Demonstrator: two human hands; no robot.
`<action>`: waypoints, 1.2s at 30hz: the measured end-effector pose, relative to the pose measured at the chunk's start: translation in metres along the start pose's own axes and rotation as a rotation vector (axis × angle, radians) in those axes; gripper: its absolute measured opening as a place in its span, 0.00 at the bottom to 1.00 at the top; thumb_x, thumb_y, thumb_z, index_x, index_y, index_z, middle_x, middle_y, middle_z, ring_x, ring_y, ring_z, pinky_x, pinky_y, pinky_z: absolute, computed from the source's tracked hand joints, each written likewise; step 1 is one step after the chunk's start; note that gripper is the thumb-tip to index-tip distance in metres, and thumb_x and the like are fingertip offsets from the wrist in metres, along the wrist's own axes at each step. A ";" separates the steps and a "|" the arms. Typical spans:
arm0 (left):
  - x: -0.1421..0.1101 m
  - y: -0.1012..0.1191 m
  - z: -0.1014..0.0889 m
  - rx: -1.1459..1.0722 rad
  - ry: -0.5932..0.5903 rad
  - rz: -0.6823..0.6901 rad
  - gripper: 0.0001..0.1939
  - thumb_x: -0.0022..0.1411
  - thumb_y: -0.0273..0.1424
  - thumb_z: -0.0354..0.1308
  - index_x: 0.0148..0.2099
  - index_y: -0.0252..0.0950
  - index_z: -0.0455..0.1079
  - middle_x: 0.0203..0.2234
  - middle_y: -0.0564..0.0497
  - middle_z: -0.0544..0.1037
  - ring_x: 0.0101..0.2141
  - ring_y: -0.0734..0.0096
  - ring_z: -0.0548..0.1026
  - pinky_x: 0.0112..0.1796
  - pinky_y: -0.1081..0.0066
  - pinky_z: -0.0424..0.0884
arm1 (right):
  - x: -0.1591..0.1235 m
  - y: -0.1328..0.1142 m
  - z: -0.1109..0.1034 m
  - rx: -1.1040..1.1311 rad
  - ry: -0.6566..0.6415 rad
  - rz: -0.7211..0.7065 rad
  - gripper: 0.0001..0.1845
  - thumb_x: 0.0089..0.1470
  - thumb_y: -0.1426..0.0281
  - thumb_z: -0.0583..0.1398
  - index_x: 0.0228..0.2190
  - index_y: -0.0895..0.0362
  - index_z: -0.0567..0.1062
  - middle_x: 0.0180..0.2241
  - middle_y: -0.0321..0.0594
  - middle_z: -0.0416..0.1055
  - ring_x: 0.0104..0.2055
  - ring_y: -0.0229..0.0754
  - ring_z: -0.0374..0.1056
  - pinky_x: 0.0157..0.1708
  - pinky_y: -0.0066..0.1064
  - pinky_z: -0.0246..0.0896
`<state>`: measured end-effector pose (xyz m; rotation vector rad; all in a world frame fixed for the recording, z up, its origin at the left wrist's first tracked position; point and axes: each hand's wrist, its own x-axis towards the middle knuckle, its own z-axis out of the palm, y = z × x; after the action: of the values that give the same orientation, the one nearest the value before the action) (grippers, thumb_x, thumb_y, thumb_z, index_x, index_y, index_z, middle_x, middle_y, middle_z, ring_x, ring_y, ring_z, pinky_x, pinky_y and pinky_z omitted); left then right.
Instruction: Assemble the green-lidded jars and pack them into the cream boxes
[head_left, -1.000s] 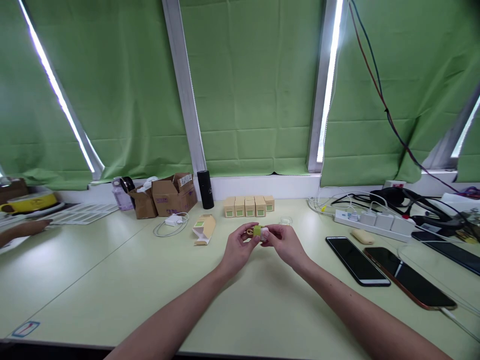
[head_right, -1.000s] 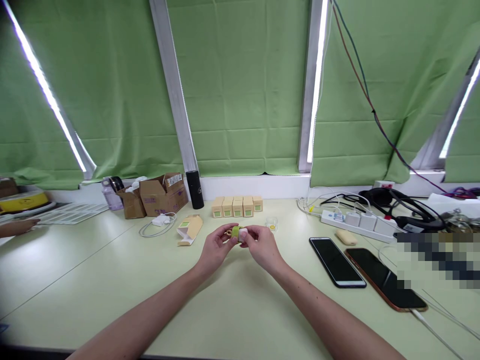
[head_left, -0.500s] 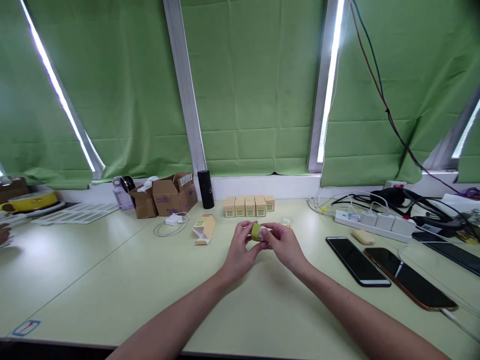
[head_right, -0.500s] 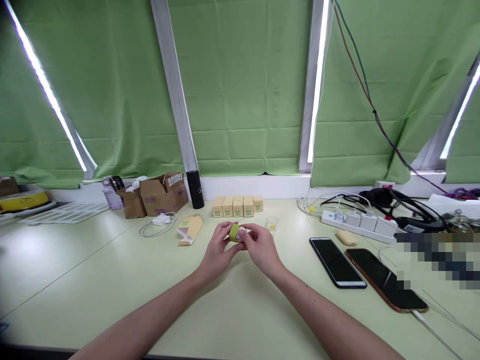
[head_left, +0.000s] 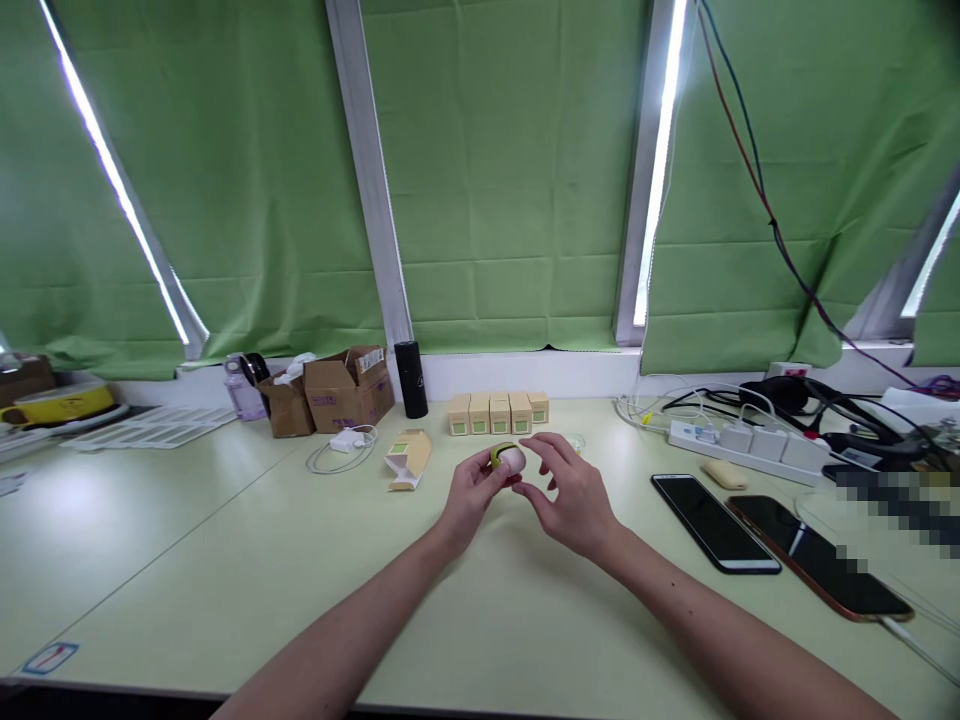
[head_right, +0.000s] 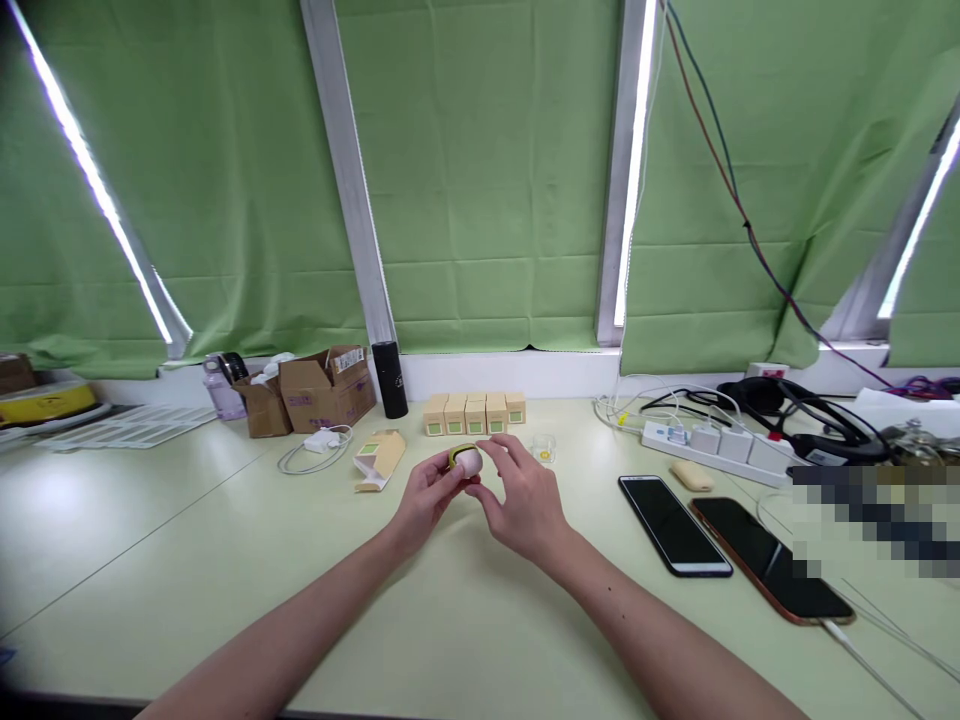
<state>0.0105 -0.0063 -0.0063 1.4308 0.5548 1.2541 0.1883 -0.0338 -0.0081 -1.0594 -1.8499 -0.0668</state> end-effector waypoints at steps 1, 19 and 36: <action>0.000 0.000 -0.001 -0.022 -0.011 -0.009 0.20 0.60 0.42 0.69 0.46 0.31 0.77 0.38 0.45 0.77 0.38 0.65 0.74 0.43 0.65 0.73 | -0.001 0.000 0.001 -0.042 0.002 -0.053 0.21 0.61 0.65 0.61 0.56 0.53 0.71 0.55 0.49 0.73 0.36 0.42 0.74 0.29 0.33 0.71; -0.002 -0.001 0.001 -0.071 -0.140 -0.079 0.20 0.59 0.44 0.70 0.39 0.31 0.75 0.31 0.49 0.70 0.31 0.71 0.67 0.33 0.70 0.64 | -0.004 0.003 0.008 0.050 -0.015 -0.203 0.20 0.63 0.76 0.56 0.55 0.53 0.67 0.53 0.50 0.72 0.49 0.48 0.75 0.36 0.36 0.79; -0.001 -0.012 0.002 -0.055 -0.088 -0.073 0.19 0.62 0.44 0.67 0.41 0.31 0.76 0.33 0.46 0.75 0.34 0.68 0.72 0.38 0.68 0.70 | -0.003 -0.001 0.008 -0.059 -0.013 -0.260 0.19 0.61 0.79 0.53 0.52 0.54 0.68 0.49 0.51 0.73 0.42 0.47 0.77 0.37 0.37 0.77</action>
<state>0.0158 -0.0047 -0.0175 1.4002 0.5045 1.1348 0.1821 -0.0327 -0.0146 -0.8553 -1.9994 -0.2695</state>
